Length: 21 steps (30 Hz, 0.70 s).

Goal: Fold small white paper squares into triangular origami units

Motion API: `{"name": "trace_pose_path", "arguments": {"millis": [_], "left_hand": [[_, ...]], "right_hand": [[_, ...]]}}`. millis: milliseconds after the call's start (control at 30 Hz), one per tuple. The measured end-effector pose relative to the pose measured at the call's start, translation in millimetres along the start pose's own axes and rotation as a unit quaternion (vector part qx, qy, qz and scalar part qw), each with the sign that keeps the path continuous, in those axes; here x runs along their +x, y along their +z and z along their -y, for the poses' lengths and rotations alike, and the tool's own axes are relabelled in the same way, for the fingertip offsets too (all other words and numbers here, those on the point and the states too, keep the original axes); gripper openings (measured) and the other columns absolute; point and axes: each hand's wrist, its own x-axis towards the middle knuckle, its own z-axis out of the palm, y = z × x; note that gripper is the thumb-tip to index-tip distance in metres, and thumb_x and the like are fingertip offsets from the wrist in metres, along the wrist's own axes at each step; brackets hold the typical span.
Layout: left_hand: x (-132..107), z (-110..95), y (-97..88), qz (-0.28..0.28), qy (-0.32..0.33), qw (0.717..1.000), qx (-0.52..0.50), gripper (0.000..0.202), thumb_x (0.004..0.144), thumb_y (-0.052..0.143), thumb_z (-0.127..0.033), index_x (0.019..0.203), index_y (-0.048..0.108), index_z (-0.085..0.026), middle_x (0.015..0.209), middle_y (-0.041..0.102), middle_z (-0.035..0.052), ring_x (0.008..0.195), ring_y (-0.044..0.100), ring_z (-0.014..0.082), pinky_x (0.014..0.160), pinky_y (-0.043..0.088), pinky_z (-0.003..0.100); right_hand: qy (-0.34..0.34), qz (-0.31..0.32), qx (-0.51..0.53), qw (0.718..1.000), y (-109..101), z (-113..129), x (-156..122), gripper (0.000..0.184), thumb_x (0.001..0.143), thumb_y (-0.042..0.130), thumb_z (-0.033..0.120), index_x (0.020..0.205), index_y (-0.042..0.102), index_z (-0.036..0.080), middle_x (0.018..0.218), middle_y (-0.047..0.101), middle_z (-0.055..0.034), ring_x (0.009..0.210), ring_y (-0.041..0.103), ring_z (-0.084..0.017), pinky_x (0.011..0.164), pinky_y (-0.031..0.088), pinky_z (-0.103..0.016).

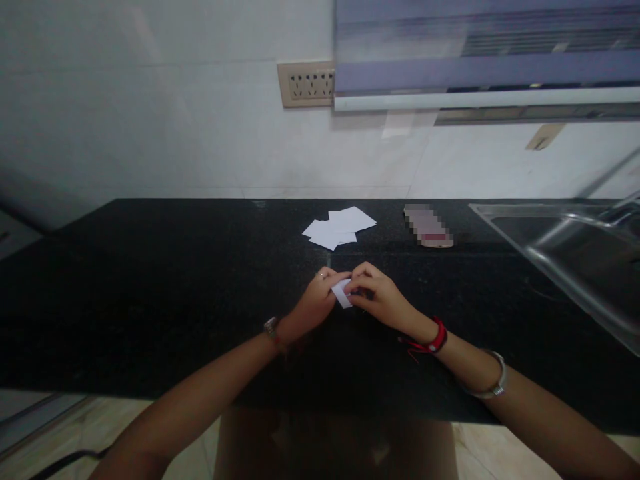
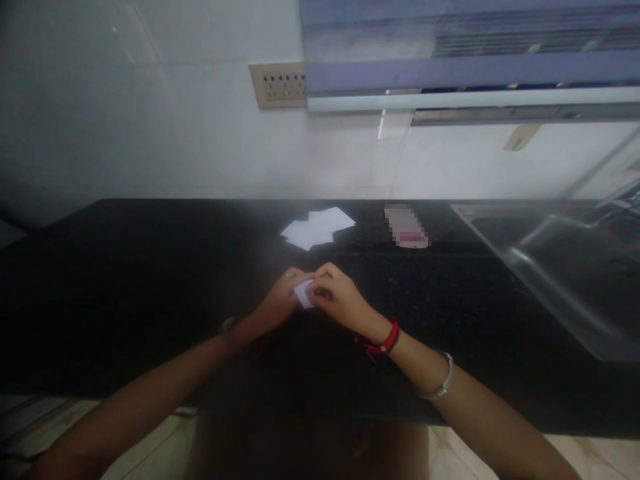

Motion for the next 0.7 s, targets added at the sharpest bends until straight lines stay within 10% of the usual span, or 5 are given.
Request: {"name": "trace_pose_path", "arguments": {"millis": [700], "left_hand": [[-0.6,-7.9,-3.4,-0.026,0.015,0.999,-0.042,0.030,0.079,0.036,-0.014,0.105,0.052,-0.017,0.096,0.053,0.0054,0.088,0.047,0.0165,0.079,0.037,0.030]], "right_hand": [[-0.027,-0.024,-0.024,0.999,1.9,14.1,-1.5,0.011,0.072,0.052,0.007,0.076,0.055,0.018,0.081,0.045,-0.0030,0.072,0.046,-0.012,0.062,0.040,-0.024]]}}
